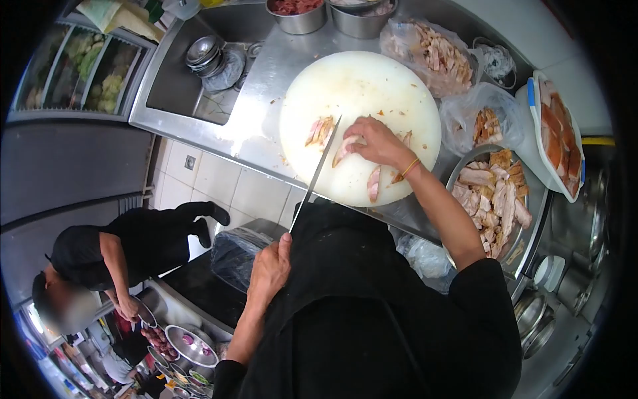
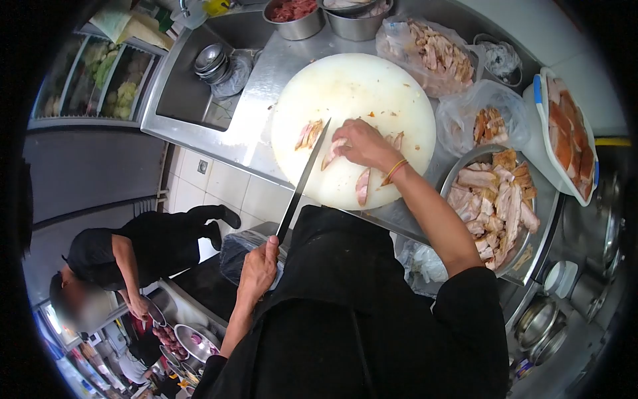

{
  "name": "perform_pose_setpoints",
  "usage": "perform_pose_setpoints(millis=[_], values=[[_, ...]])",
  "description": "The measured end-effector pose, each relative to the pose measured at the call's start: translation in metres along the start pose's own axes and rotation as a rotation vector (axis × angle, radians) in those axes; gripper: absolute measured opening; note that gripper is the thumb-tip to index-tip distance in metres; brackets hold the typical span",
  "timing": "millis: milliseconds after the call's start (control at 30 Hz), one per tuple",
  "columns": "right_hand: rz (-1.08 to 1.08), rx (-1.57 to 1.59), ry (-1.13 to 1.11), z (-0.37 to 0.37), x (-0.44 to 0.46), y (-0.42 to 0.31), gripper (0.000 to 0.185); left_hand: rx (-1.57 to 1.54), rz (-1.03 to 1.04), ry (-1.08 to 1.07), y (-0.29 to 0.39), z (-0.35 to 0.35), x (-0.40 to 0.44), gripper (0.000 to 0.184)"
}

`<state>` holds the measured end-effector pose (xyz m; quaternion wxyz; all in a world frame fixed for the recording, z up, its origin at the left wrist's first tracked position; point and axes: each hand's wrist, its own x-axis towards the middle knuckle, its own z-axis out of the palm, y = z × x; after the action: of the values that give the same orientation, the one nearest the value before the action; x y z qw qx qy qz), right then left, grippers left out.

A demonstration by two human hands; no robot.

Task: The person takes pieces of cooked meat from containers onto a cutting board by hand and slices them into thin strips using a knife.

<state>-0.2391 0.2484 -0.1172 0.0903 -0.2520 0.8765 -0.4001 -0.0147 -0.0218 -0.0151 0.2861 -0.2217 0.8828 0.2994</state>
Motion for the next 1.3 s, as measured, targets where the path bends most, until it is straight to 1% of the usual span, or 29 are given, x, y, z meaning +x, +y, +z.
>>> perform_pose_setpoints(millis=[33, 67, 133, 233, 333, 467, 567, 667, 767, 867, 933, 967, 1067, 1200, 1300], values=[[-0.101, -0.075, 0.157, 0.008, -0.002, -0.001, 0.023, 0.018, 0.001, 0.003, 0.003, -0.002, -0.002, 0.072], [-0.071, -0.027, 0.187, 0.009, -0.006, -0.001, 0.019, 0.033, -0.001, 0.008, 0.005, -0.002, -0.003, 0.071], [-0.010, 0.072, 0.238, 0.006, -0.015, -0.015, 0.013, 0.056, 0.009, 0.032, 0.005, -0.003, -0.006, 0.069], [-0.089, 0.010, 0.249, 0.021, -0.023, -0.010, 0.010, 0.078, 0.015, 0.032, 0.009, -0.005, -0.013, 0.067], [-0.088, 0.007, 0.293, 0.029, -0.024, -0.010, 0.008, 0.067, 0.005, 0.012, 0.018, -0.009, -0.022, 0.065], [-0.090, -0.003, 0.308, 0.029, -0.025, -0.013, 0.008, 0.113, 0.012, 0.010, 0.013, -0.005, -0.027, 0.068], [-0.092, -0.006, 0.310, 0.029, -0.024, -0.014, 0.007, 0.181, -0.043, -0.008, 0.016, -0.011, -0.036, 0.067], [-0.093, 0.010, 0.305, 0.029, -0.025, -0.014, 0.007, 0.150, -0.074, -0.031, 0.019, -0.019, -0.044, 0.063], [-0.108, 0.021, 0.320, 0.034, -0.027, -0.006, 0.009, 0.181, -0.008, -0.020, 0.022, -0.012, -0.034, 0.062], [-0.089, 0.034, 0.317, 0.036, -0.026, -0.007, 0.009, 0.153, 0.071, -0.004, 0.026, 0.007, 0.003, 0.064], [-0.056, 0.034, 0.330, 0.034, -0.024, -0.009, 0.008, 0.120, 0.076, 0.013, 0.031, 0.004, 0.015, 0.064], [-0.077, 0.018, 0.327, 0.032, -0.022, -0.008, 0.008, 0.104, 0.084, 0.023, 0.035, 0.003, 0.020, 0.064], [-0.084, 0.008, 0.331, 0.034, -0.026, -0.007, 0.008, 0.049, 0.075, 0.085, 0.037, -0.005, 0.005, 0.063], [-0.093, 0.020, 0.349, 0.037, -0.025, -0.005, 0.007, 0.120, 0.010, -0.015, 0.030, -0.014, -0.017, 0.063], [-0.098, 0.024, 0.353, 0.035, -0.025, -0.006, 0.007, 0.152, -0.020, -0.043, 0.028, -0.020, -0.032, 0.062]])
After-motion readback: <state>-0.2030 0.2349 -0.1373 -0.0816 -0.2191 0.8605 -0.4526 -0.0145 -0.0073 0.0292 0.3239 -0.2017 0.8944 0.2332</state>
